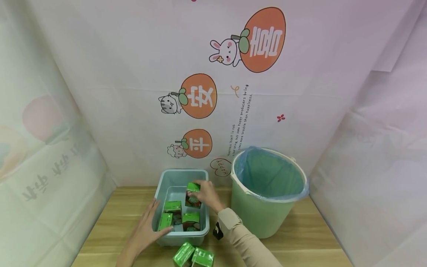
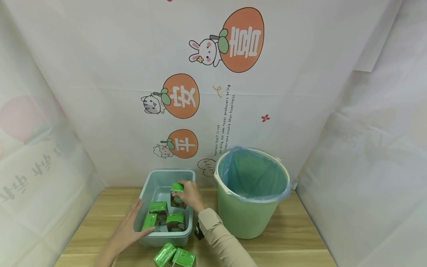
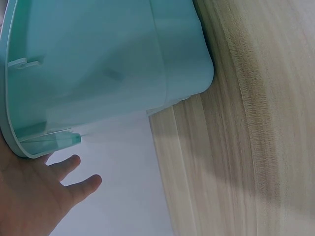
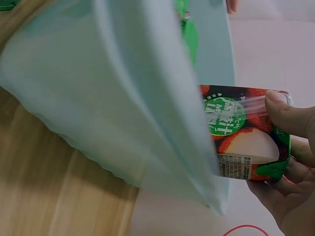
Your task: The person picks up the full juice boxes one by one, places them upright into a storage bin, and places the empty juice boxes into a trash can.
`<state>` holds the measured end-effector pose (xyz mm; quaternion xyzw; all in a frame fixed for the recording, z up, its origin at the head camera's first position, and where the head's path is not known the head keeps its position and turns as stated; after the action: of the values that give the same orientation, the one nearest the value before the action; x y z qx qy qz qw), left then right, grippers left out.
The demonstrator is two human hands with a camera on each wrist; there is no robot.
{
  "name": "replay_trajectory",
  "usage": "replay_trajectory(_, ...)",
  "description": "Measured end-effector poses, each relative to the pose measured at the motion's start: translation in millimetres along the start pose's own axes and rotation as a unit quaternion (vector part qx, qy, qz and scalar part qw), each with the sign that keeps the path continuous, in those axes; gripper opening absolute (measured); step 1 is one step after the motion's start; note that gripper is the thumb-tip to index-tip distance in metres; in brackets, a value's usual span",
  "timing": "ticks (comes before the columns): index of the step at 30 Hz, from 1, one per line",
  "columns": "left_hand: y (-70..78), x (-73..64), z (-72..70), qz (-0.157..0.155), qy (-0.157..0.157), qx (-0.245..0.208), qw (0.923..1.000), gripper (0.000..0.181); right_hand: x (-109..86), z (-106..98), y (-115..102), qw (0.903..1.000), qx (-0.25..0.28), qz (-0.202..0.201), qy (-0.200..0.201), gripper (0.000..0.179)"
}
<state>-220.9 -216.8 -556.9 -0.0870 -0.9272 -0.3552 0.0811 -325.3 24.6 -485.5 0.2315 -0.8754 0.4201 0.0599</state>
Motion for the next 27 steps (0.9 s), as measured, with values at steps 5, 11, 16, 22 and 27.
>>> replay_trajectory(5,0.7,-0.9,1.1,-0.001,-0.002,-0.001,1.0000,0.114,-4.8,6,7,0.9993,-0.037,0.002,-0.006,0.045)
replay_trajectory(11,2.0,-0.5,0.3,0.002,0.001,-0.006,1.0000,0.113,-5.2,10,13,0.9948,-0.099,-0.002,-0.022,0.045)
replay_trajectory(16,2.8,-0.2,-1.1,0.007,0.006,-0.008,0.9999,0.112,-5.4,13,15,0.9873,-0.148,-0.013,-0.056,0.040)
replay_trajectory(22,1.9,-0.1,-0.9,0.000,-0.001,-0.008,1.0000,0.113,-6.7,20,14,0.9693,-0.228,-0.051,-0.077,0.034)
replay_trajectory(27,1.8,-0.5,-1.7,0.000,-0.003,-0.004,1.0000,0.113,-8.5,26,12,0.9479,-0.295,-0.089,-0.079,0.024)
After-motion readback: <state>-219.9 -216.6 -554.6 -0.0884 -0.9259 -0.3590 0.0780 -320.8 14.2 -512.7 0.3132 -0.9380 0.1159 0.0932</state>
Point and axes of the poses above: each hand's wrist, its own x-axis towards the middle knuckle, its own z-axis out of the palm, y = z × x, the point moved 3 cm from there along x, towards the middle knuckle, and after that the axes turned 1 degree about -z, right-handed, at the moved point
